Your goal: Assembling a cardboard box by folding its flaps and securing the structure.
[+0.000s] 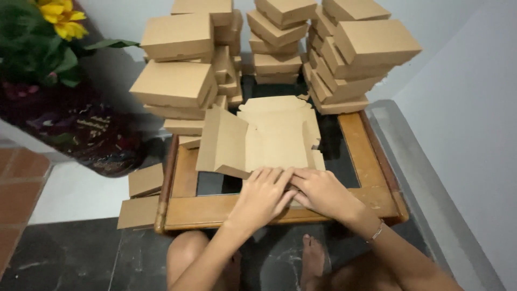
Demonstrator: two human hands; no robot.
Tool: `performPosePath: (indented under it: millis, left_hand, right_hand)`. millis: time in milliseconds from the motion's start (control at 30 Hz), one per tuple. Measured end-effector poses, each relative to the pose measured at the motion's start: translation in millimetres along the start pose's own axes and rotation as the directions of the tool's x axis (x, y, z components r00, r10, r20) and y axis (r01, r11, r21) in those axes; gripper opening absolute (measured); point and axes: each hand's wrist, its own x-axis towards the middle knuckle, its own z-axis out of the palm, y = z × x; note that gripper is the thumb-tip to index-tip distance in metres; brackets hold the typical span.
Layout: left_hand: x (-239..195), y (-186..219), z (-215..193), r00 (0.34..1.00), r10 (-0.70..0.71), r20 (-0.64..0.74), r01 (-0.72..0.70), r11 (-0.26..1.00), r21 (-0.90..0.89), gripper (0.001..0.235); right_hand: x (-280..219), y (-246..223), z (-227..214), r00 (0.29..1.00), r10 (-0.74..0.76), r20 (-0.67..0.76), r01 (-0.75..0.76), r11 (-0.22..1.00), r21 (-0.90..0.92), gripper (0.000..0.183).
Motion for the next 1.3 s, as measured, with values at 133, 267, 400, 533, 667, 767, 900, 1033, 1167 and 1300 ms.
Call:
performPosePath:
  millis: [133,267,400,533,667,767,900,1033,1167,1300]
  left_hand:
    - [-3,-8,11,1.000,0.013,0.025,-0.013,1.000,0.009,0.046]
    - [-2,-7,14,0.999,0.037,-0.018,-0.035,0.994,0.108,0.042]
    - [0,-2,9,0.995,0.067,-0.080,-0.058,0.992,0.109,0.023]
    - [-1,-1,20,0.994,0.061,-0.089,-0.052,0.993,0.102,0.017]
    - [0,-2,23,0.997,0.043,-0.063,-0.037,0.994,0.102,0.011]
    - [2,0,17,0.999,0.022,-0.034,-0.018,0.996,0.093,0.011]
    - [1,-2,22,0.998,0.011,-0.056,-0.005,0.994,0.110,0.007]
    - [6,0,19,0.998,0.009,-0.070,0.000,0.992,0.129,0.008]
    - [11,-4,15,0.999,-0.023,-0.027,0.027,0.991,0.128,0.016]
    - [10,-3,-1,0.998,-0.057,0.031,0.053,0.991,0.120,0.022]
  right_hand:
    - [0,12,15,1.000,0.003,0.028,-0.004,0.999,0.041,0.028]
    - [-2,19,24,0.997,0.016,0.072,-0.019,0.999,0.043,0.022]
    - [-5,21,33,0.990,0.079,0.120,-0.082,0.996,0.025,0.023]
    - [-10,22,33,0.988,0.099,0.120,-0.102,0.995,0.018,0.022]
    - [-11,26,27,0.969,0.180,0.168,-0.190,0.981,0.049,0.021]
    - [-10,26,15,0.963,0.193,0.189,-0.214,0.972,0.096,0.021]
    - [-7,28,2,0.964,0.169,0.207,-0.202,0.968,0.152,0.022]
    - [-2,21,-19,0.955,0.190,0.228,-0.235,0.952,0.193,0.022]
    - [2,22,-22,0.943,0.239,0.234,-0.289,0.934,0.210,0.022]
    - [5,23,-24,0.926,0.285,0.248,-0.341,0.914,0.222,0.023]
